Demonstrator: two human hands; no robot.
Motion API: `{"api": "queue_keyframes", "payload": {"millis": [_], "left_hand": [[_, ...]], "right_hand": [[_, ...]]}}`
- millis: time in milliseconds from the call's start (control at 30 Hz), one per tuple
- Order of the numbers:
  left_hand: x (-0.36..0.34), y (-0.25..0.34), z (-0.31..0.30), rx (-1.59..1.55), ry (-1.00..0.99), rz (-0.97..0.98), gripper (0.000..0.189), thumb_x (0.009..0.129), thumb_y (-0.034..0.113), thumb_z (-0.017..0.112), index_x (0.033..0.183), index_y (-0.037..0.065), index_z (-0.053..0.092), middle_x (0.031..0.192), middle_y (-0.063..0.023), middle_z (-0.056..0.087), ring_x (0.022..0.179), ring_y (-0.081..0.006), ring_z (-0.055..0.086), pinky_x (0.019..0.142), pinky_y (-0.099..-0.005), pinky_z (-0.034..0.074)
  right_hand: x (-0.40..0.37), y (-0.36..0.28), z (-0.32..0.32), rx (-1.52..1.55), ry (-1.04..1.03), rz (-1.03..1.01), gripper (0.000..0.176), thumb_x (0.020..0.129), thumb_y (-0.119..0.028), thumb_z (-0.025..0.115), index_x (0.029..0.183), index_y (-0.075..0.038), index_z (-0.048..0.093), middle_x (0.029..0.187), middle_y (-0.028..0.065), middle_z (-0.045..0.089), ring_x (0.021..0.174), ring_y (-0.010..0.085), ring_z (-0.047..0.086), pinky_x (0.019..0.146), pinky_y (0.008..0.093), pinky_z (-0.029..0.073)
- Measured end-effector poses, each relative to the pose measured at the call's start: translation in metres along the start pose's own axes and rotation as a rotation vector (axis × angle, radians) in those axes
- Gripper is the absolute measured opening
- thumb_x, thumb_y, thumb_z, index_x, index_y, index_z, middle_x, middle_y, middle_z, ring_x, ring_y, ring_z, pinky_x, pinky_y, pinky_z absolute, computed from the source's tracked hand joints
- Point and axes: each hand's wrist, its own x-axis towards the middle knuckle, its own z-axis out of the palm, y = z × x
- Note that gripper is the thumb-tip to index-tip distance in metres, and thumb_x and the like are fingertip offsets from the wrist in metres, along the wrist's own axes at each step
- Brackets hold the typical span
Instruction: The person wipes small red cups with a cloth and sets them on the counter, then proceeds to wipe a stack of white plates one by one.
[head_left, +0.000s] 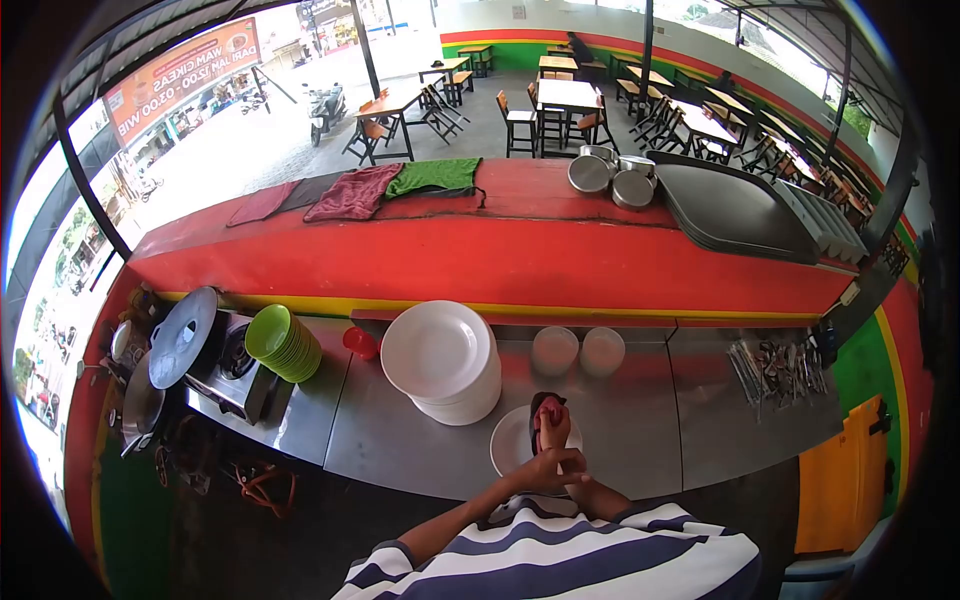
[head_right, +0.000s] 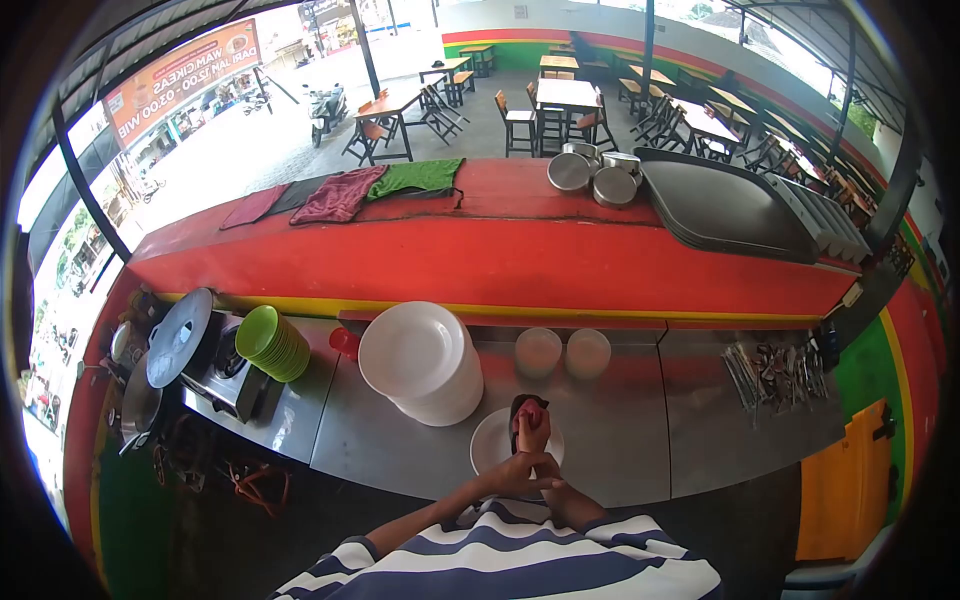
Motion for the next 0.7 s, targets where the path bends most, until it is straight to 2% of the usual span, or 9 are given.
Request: {"api": "queue_keyframes", "payload": {"millis": [100,200,300,333,433,467,600,700], "left_hand": [[0.009,0.048,0.000,-0.051,-0.095,0.096,0.032,0.089,0.030,0.074,0.103,0.003,0.065,0.086,-0.0050,0.066,0.076,-0.0170,0.063,0.069,-0.0314,0.049],[0.008,0.103,-0.005,-0.300,-0.350,0.014,0.025,0.087,0.021,0.076,0.105,0.007,0.067,0.094,-0.0037,0.064,0.079,-0.0156,0.061,0.069,-0.0283,0.046],[0.014,0.129,0.005,-0.527,-0.323,0.350,0.023,0.087,0.017,0.075,0.106,0.008,0.068,0.095,-0.0036,0.062,0.079,-0.0147,0.057,0.069,-0.0282,0.044],[0.015,0.130,0.014,-0.624,-0.308,0.455,0.021,0.088,0.013,0.073,0.108,0.008,0.069,0.100,-0.0051,0.060,0.085,-0.0155,0.056,0.071,-0.0278,0.044],[0.010,0.136,0.016,-0.646,-0.352,0.482,0.024,0.089,0.012,0.071,0.112,0.008,0.069,0.104,-0.0063,0.060,0.093,-0.0172,0.057,0.075,-0.0296,0.046],[0.006,0.148,0.014,-0.629,-0.289,0.473,0.024,0.091,0.008,0.067,0.115,0.007,0.068,0.106,-0.0081,0.060,0.095,-0.0188,0.058,0.078,-0.0315,0.047],[0.001,0.142,0.015,-0.630,-0.251,0.577,0.026,0.092,0.003,0.063,0.118,0.005,0.067,0.105,-0.0097,0.059,0.095,-0.0205,0.057,0.079,-0.0336,0.046],[-0.006,0.132,0.008,-0.571,-0.316,0.563,0.024,0.092,0.003,0.063,0.116,0.003,0.066,0.103,-0.0097,0.059,0.095,-0.0218,0.057,0.079,-0.0347,0.045]], "right_hand": [[-0.006,-0.005,0.006,-0.033,0.054,-0.053,0.037,0.085,-0.029,0.071,0.107,-0.002,0.058,0.095,0.0165,0.065,0.089,0.0286,0.062,0.082,0.0392,0.048],[-0.005,-0.003,0.017,-0.044,0.103,-0.078,0.035,0.085,-0.026,0.069,0.106,-0.001,0.057,0.096,0.0176,0.065,0.090,0.0317,0.063,0.082,0.0396,0.048],[-0.012,-0.004,0.020,-0.058,0.109,-0.105,0.034,0.085,-0.024,0.070,0.108,-0.002,0.057,0.094,0.0107,0.060,0.088,0.0245,0.058,0.082,0.0359,0.047],[-0.013,0.000,0.021,-0.075,0.116,-0.133,0.032,0.086,-0.022,0.070,0.107,-0.002,0.056,0.092,0.0101,0.059,0.085,0.0236,0.059,0.079,0.0355,0.048],[-0.009,0.023,0.028,-0.049,0.119,-0.178,0.026,0.088,-0.016,0.067,0.106,-0.002,0.054,0.087,0.0080,0.058,0.075,0.0203,0.059,0.068,0.0335,0.049],[-0.006,0.048,0.028,0.004,0.097,-0.159,0.024,0.089,-0.014,0.066,0.105,-0.002,0.053,0.085,0.0073,0.057,0.071,0.0190,0.059,0.064,0.0324,0.049],[-0.020,0.030,0.023,0.168,0.048,-0.089,0.019,0.091,-0.007,0.062,0.103,-0.004,0.048,0.081,0.0052,0.056,0.060,0.0137,0.056,0.051,0.0287,0.046],[-0.024,0.024,0.024,0.272,0.040,-0.054,0.019,0.090,-0.007,0.063,0.102,-0.004,0.048,0.080,0.0047,0.055,0.060,0.0142,0.056,0.053,0.0286,0.047]]}}
